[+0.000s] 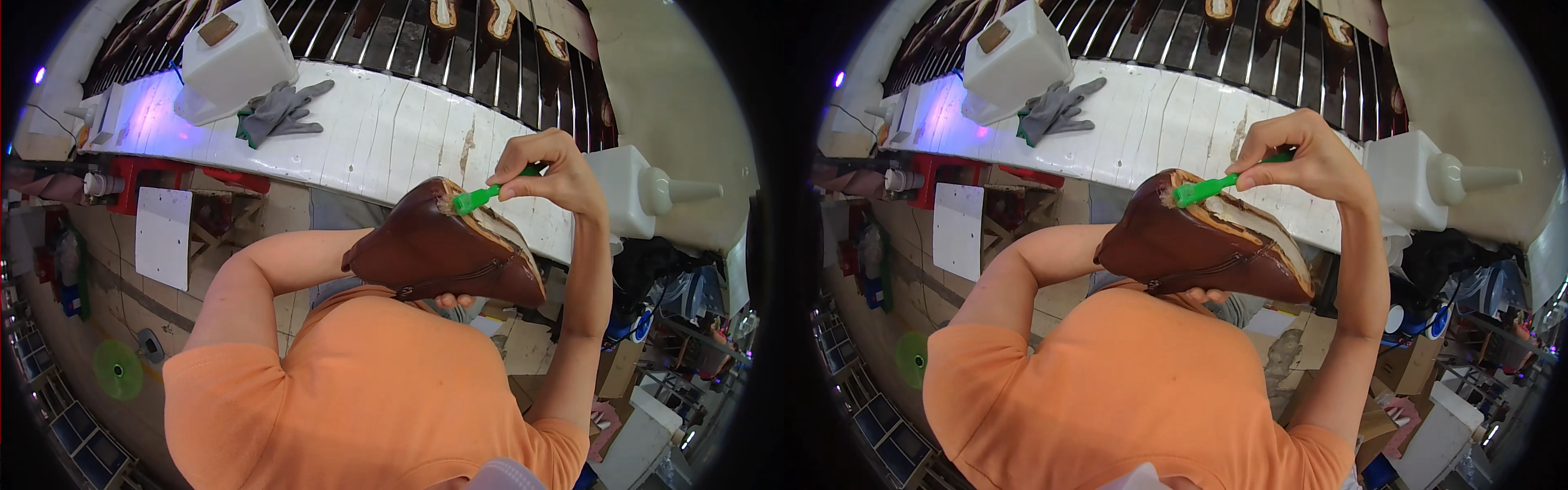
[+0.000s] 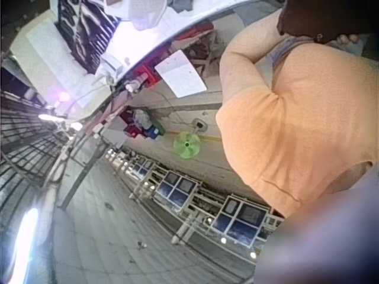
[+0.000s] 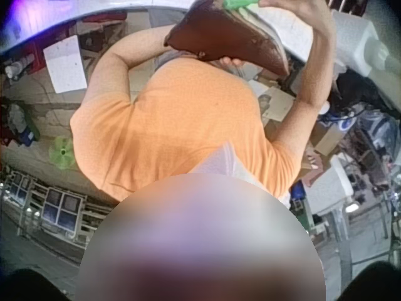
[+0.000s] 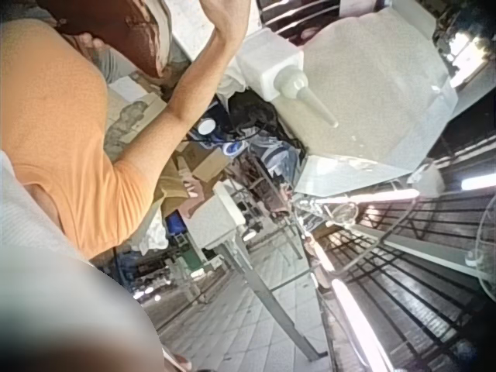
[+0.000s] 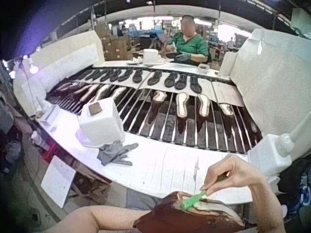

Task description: The recorder is applying glue to the edges and soles of various shoe components on a conveyor belt using a brush.

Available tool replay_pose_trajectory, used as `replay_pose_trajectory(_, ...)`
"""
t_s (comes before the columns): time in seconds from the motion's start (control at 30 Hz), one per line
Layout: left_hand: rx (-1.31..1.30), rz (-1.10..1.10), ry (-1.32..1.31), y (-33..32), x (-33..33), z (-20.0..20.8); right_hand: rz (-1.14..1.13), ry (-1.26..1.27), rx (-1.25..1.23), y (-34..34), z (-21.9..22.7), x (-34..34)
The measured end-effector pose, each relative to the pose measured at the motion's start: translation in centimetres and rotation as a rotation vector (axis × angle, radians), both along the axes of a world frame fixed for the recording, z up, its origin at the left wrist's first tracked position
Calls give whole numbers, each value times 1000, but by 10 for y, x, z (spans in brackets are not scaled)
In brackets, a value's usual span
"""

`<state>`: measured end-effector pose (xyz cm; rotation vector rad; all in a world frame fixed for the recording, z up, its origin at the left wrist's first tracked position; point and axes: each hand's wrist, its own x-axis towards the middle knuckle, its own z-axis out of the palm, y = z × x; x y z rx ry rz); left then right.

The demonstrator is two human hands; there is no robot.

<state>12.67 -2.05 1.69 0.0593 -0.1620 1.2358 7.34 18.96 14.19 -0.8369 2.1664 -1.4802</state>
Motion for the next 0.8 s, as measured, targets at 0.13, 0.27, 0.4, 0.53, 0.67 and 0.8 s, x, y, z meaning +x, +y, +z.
replay_pose_trajectory(0.13,17,-18,16,-1,2,4,93,-57,8,1,0,-9)
replay_pose_trajectory(0.27,17,-3,31,-3,3,3,71,-132,-28,-2,3,-7)
replay_pose_trajectory(0.4,5,5,34,-8,2,4,-56,-73,14,-7,4,-4)
replay_pose_trajectory(0.53,-2,-1,40,-9,2,2,77,-49,-6,0,8,-11)
replay_pose_trajectory(0.67,-15,52,61,-11,-2,-10,233,-124,183,22,18,-24)
replay_pose_trajectory(0.8,-40,332,226,-14,-36,-31,-337,93,113,49,24,-17)
